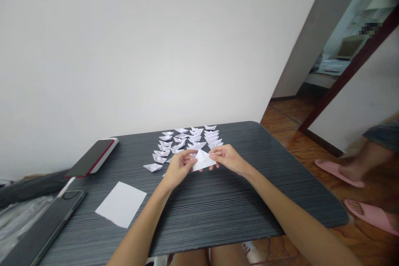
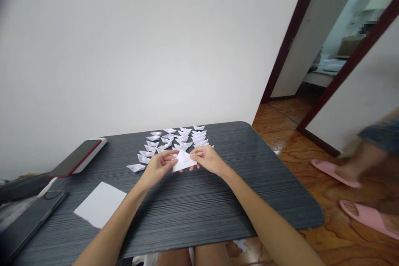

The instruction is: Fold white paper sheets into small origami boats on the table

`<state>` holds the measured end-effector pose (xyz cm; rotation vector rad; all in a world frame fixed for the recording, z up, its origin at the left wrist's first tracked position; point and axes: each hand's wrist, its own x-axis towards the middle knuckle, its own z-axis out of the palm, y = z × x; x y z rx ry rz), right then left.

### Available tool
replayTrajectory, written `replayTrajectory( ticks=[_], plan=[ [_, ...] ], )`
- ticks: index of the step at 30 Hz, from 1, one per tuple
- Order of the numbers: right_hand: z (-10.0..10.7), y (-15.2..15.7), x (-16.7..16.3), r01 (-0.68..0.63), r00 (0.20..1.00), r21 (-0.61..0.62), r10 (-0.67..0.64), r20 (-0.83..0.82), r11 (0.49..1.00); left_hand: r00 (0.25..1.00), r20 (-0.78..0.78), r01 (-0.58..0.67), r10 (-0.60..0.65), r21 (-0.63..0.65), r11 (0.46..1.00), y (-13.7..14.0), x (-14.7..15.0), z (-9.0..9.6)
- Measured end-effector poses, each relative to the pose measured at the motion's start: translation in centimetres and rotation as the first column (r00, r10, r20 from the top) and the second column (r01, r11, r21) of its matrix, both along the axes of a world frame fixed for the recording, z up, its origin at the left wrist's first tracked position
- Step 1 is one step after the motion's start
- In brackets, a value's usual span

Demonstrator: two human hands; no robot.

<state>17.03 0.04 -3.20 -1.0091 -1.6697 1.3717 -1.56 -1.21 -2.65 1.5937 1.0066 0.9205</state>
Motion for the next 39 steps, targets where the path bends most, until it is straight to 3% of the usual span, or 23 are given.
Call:
replayTrajectory(
  ticks=[3, 5, 7, 10, 13, 16, 20, 24, 33, 39],
  plan=[
    [0.1, -0.4, 0.3, 0.066, 0.984, 0.216, -0.099, 0.146, 0.974, 0.971, -0.193, -0.103, 0.14, 0.187, 0.977, -0.2, -0.7, 0.2],
    [0.3, -1.2, 0.5, 0.034, 0.96, 0.429, -0.15, 0.239, 0.903, 0.928, -0.306, -0.087, 0.21, 0.371, 0.924, -0.8, -0.8, 0.5],
    [0.4, -2.3, 0.6, -0.057, 0.933, 0.6, -0.172, 0.317, 0.798, 0.888, -0.412, 0.027, 0.207, 0.494, 0.869, -1.8, -0.7, 0.6],
    [0.1, -4.1, 0.9, -0.237, 0.86, 0.694, -0.186, 0.476, 0.68, 0.807, -0.577, 0.252, 0.127, 0.529, 0.81, -3.6, -0.4, 0.4],
    [-0.6, -5.7, 1.1, -0.395, 0.776, 0.659, -0.153, 0.612, 0.64, 0.724, -0.682, 0.376, 0.099, 0.511, 0.773, -5.1, -0.3, -0.4],
    [-1.2, -6.6, 1.0, -0.405, 0.757, 0.612, -0.127, 0.642, 0.679, 0.737, -0.672, 0.354, 0.074, 0.477, 0.804, -5.6, -0.4, -1.1],
    [-1.5, -6.6, 0.5, -0.212, 0.844, 0.525, -0.116, 0.523, 0.824, 0.839, -0.544, 0.239, 0.02, 0.402, 0.884, -4.9, -0.4, -1.6],
    [-1.6, -5.8, 0.1, -0.062, 0.869, 0.389, -0.142, 0.474, 0.919, 0.854, -0.518, 0.163, 0.054, 0.365, 0.917, -4.1, 0.0, -1.9],
    [-1.3, -5.3, -0.4, -0.019, 0.822, 0.335, -0.176, 0.542, 0.942, 0.794, -0.588, 0.148, 0.155, 0.434, 0.889, -4.1, 0.6, -2.4],
    [-1.5, -5.6, -0.3, -0.03, 0.826, 0.371, -0.186, 0.532, 0.928, 0.785, -0.598, 0.161, 0.162, 0.45, 0.878, -4.1, 0.3, -2.2]
  ],
)
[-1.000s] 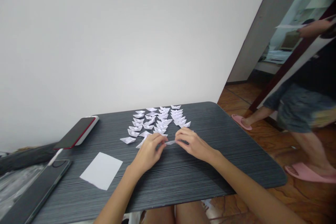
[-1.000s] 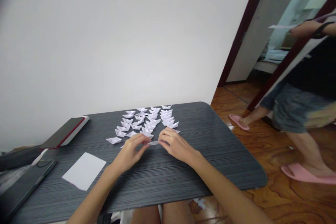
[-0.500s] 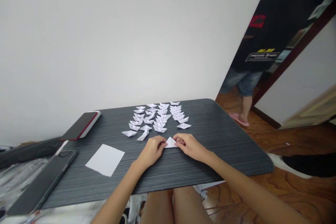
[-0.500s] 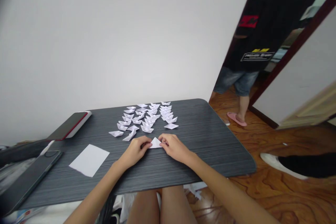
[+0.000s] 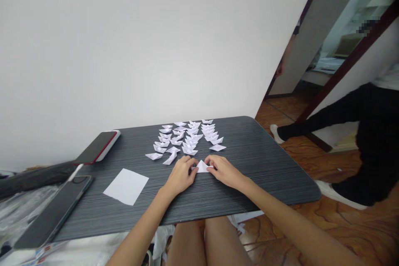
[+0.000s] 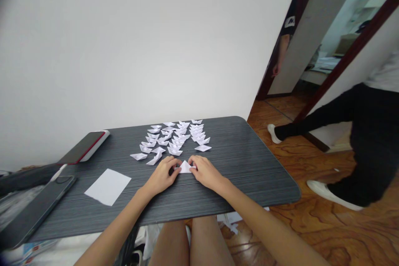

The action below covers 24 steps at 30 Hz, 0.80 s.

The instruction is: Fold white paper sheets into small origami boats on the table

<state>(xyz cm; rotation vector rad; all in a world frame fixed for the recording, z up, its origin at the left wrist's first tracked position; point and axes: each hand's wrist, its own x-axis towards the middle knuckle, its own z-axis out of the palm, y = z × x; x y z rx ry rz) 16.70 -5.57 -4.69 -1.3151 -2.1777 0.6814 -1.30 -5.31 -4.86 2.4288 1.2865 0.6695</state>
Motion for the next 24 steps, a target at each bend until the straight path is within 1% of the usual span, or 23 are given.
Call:
replayTrajectory(
  ticks=[4, 6, 9, 12, 15, 20, 22, 24],
  plan=[
    [-0.4, -0.4, -0.1, 0.013, 1.0, 0.024, -0.013, -0.028, 1.0, 1.0, 0.017, -0.014, 0.014, 0.009, 1.0, -0.2, 0.0, -0.2],
    [-0.5, -0.7, -0.1, 0.013, 0.999, 0.077, -0.009, -0.051, 0.997, 0.999, 0.035, -0.013, 0.012, 0.042, 0.999, -0.4, 0.1, -0.3],
    [-0.6, -1.3, 0.0, -0.016, 0.999, 0.183, 0.023, -0.037, 0.983, 0.998, 0.035, 0.056, -0.059, 0.077, 0.995, -0.5, 0.1, -0.3],
    [-0.6, -1.6, 0.2, -0.085, 0.996, 0.23, 0.083, 0.017, 0.97, 0.987, 0.053, 0.15, -0.153, 0.056, 0.987, -0.4, 0.0, -0.4],
    [-0.5, -1.6, 0.3, -0.111, 0.994, 0.237, 0.105, 0.034, 0.965, 0.98, 0.044, 0.192, -0.194, 0.052, 0.98, -0.2, -0.1, -0.5],
    [-0.4, -0.8, 0.3, -0.114, 0.993, 0.233, 0.117, 0.002, 0.966, 0.972, -0.013, 0.236, -0.235, 0.105, 0.966, 0.3, -0.1, -0.5],
    [-0.3, -0.3, 0.3, -0.114, 0.99, 0.201, 0.128, -0.056, 0.973, 0.971, 0.024, 0.233, -0.237, 0.115, 0.966, 0.4, -0.1, -0.5],
    [-0.3, 0.4, 0.2, -0.087, 0.982, 0.154, 0.111, -0.155, 0.984, 0.971, 0.103, 0.205, -0.216, 0.105, 0.973, 0.7, 0.0, -0.3]
  ],
)
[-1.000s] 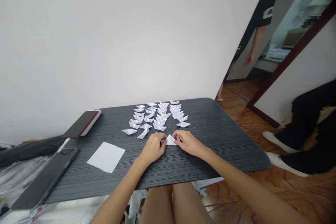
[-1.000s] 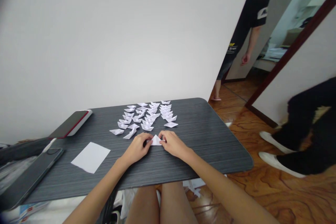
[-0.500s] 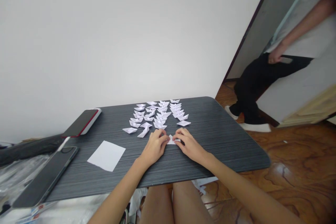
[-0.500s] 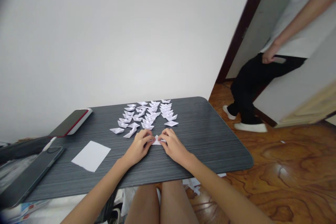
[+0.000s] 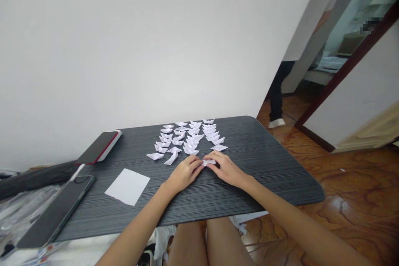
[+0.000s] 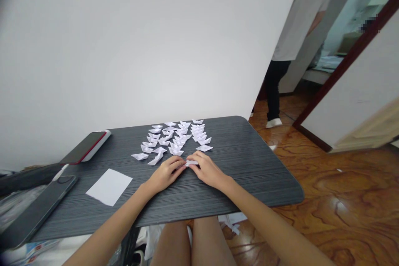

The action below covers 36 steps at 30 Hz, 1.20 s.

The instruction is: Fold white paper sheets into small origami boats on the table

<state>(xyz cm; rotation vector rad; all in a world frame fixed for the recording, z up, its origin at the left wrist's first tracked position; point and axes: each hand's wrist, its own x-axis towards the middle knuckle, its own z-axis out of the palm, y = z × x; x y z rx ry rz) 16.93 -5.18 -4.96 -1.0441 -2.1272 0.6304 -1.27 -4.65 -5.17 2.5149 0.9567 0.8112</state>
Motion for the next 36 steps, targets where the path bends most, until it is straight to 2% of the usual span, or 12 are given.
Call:
replayTrajectory(
  ticks=[6, 10, 13, 18, 25, 30, 36],
  plan=[
    [-0.6, 1.7, -0.6, -0.022, 0.931, -0.259, -0.075, -0.358, 0.966, 0.974, 0.199, -0.079, 0.112, -0.164, 0.983, 0.7, 0.5, 0.3],
    [-0.8, 1.9, -1.0, -0.023, 0.879, -0.317, -0.132, -0.458, 0.948, 0.941, 0.285, -0.095, 0.184, -0.299, 0.95, 0.8, 0.7, 0.0],
    [-0.6, 1.8, -1.2, -0.022, 0.865, -0.338, -0.152, -0.479, 0.941, 0.925, 0.311, -0.106, 0.22, -0.343, 0.933, 0.8, 1.0, 0.1],
    [-0.4, 1.8, -1.2, -0.021, 0.853, -0.348, -0.164, -0.495, 0.937, 0.919, 0.337, -0.076, 0.207, -0.364, 0.928, 0.6, 1.2, 0.3],
    [-0.3, 2.1, -1.0, -0.054, 0.852, -0.425, -0.181, -0.492, 0.903, 0.922, 0.329, -0.088, 0.204, -0.333, 0.939, 0.4, 1.3, 0.4],
    [-0.3, 2.2, -0.9, -0.09, 0.851, -0.461, -0.172, -0.496, 0.883, 0.911, 0.338, -0.076, 0.236, -0.424, 0.903, 0.5, 1.5, 0.4],
    [-0.5, 2.2, -0.9, -0.099, 0.844, -0.47, -0.176, -0.507, 0.877, 0.922, 0.295, -0.088, 0.25, -0.47, 0.878, 0.4, 1.5, -0.1]
  ],
)
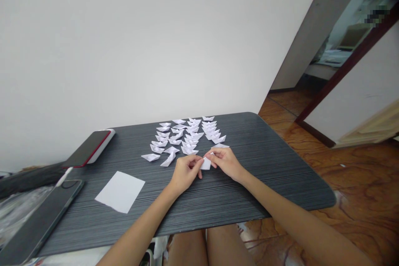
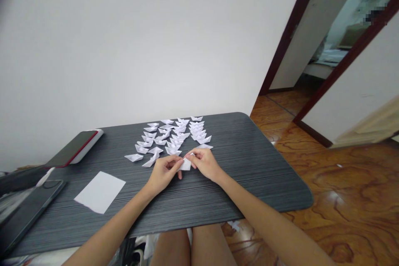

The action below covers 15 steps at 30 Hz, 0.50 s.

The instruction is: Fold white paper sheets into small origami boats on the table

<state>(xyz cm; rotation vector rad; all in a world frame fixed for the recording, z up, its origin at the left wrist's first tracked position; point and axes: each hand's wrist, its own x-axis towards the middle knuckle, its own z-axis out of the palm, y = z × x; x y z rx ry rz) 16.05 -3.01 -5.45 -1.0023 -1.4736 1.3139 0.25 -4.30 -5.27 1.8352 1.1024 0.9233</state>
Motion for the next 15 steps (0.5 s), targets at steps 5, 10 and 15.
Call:
replayTrajectory(
  ticks=[5, 10, 15],
  plan=[
    [0.1, 0.0, 0.1, -0.005, 0.999, 0.038, 0.003, 0.048, 0.999, 0.996, -0.084, 0.029, -0.029, -0.006, 1.0, -0.3, 0.0, 0.0],
    [0.3, -0.4, -0.2, 0.014, 0.997, 0.052, -0.018, 0.071, 0.999, 0.995, -0.047, 0.091, -0.093, -0.047, 0.995, -0.2, 0.2, 1.0],
    [0.5, -0.8, -0.6, 0.066, 0.992, 0.046, -0.07, 0.103, 0.997, 0.993, -0.018, 0.113, -0.115, -0.098, 0.989, -0.4, 0.0, 1.7]
  ],
)
